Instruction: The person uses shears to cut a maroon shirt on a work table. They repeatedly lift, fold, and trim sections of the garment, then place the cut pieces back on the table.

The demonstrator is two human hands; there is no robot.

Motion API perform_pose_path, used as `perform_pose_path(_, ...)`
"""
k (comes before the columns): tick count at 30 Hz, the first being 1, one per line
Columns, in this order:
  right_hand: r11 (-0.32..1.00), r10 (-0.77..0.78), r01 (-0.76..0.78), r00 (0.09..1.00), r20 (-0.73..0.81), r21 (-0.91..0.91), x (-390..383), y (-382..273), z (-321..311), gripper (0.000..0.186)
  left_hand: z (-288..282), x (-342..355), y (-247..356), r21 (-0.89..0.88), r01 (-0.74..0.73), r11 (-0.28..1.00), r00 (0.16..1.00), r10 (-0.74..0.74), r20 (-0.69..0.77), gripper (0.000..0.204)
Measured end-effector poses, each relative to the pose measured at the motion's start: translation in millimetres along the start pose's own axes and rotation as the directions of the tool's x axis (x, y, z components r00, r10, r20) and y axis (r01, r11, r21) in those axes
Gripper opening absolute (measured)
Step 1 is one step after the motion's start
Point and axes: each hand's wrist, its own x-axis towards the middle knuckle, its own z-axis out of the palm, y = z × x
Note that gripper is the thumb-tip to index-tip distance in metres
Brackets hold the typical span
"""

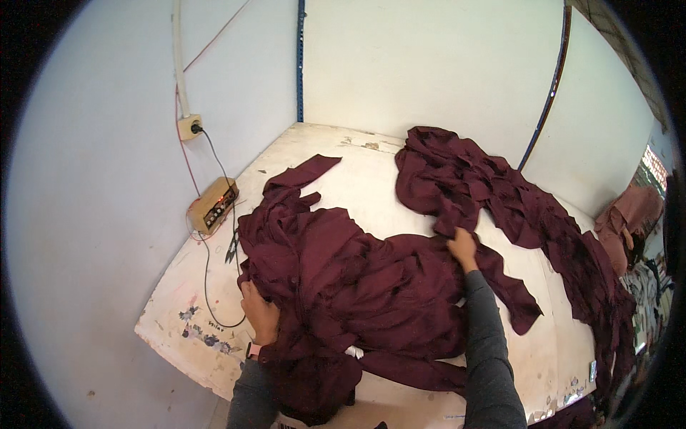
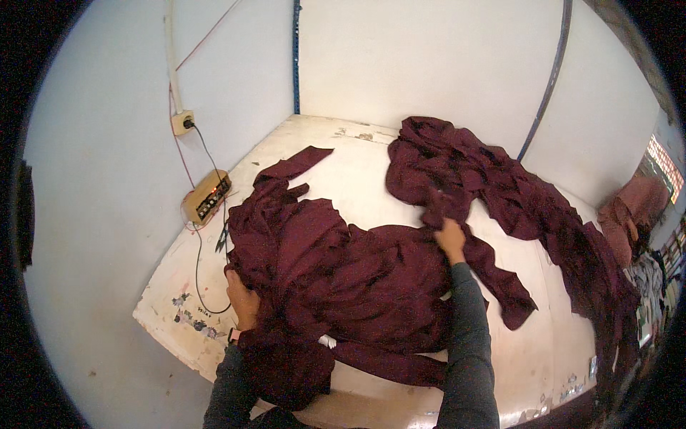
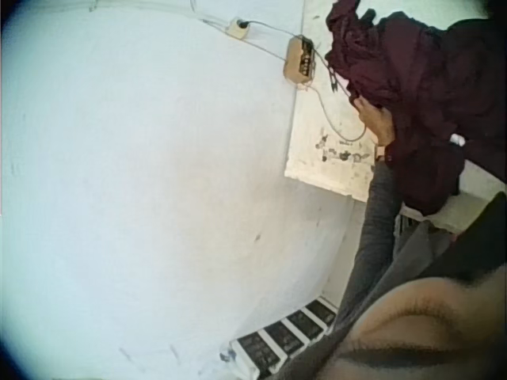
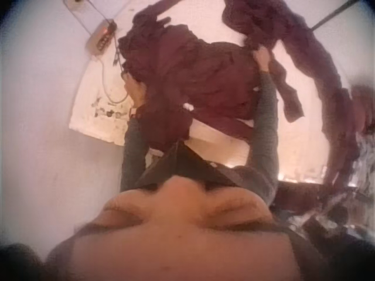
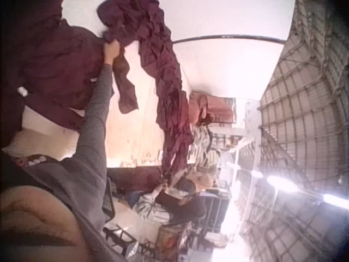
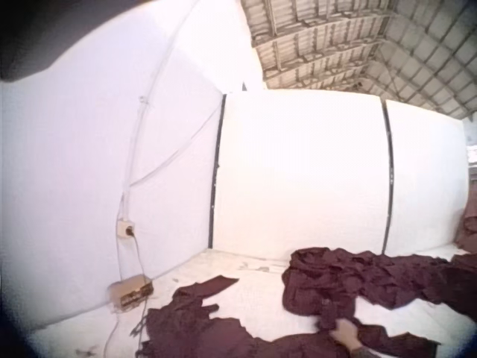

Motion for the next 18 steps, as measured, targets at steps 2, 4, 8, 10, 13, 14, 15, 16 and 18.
perform_pose_path(2,0.952,-0.166,0.114,0.972,0.165,0.283,-13,-74,5,0.055,-3,-1,-11,0.056,-0.004,0.998,1.0,0.005,-0.022,0.06)
perform_pose_path(4,0.744,-0.446,0.213,0.864,0.234,0.633,-49,-134,-8,0.042,-1,-5,-22,0.075,-0.063,0.995,0.995,0.068,-0.072,0.061)
perform_pose_path(8,0.422,-0.84,0.034,0.39,0.377,0.906,-136,-221,-128,0.038,-1,0,-38,0.096,-0.028,0.995,1.0,0.029,-0.01,0.06)
perform_pose_path(10,0.482,-0.856,-0.057,0.183,0.483,0.875,-125,-223,-183,0.042,1,0,-33,0.041,-0.027,0.999,0.999,0.025,0.036,0.06)
perform_pose_path(13,0.462,-0.672,-0.071,0.622,0.401,0.884,-75,-191,-156,0.061,-13,1,-34,0.018,-0.062,0.998,0.998,0.062,-0.002,0.06)
perform_pose_path(14,0.492,-0.468,0.089,0.866,0.176,0.866,-55,-167,-129,0.066,-10,1,-29,0.004,-0.046,0.999,0.999,0.045,0.004,0.06)
perform_pose_path(15,0.717,-0.325,0.312,0.941,-0.097,0.623,-38,-138,-106,0.078,-12,3,-27,-0.003,-0.03,1.0,1.0,0.03,0.003,0.06)
perform_pose_path(16,0.858,-0.192,0.205,0.978,-0.076,0.47,-28,-112,-89,0.091,-13,3,-30,0.03,-0.027,0.999,1.0,0.027,0.003,0.06)
perform_pose_path(18,0.973,-0.083,0.086,0.996,-0.024,0.216,-19,-12,-34,0.102,6,5,-22,0.039,-0.038,0.999,0.999,0.038,0.015,0.059)
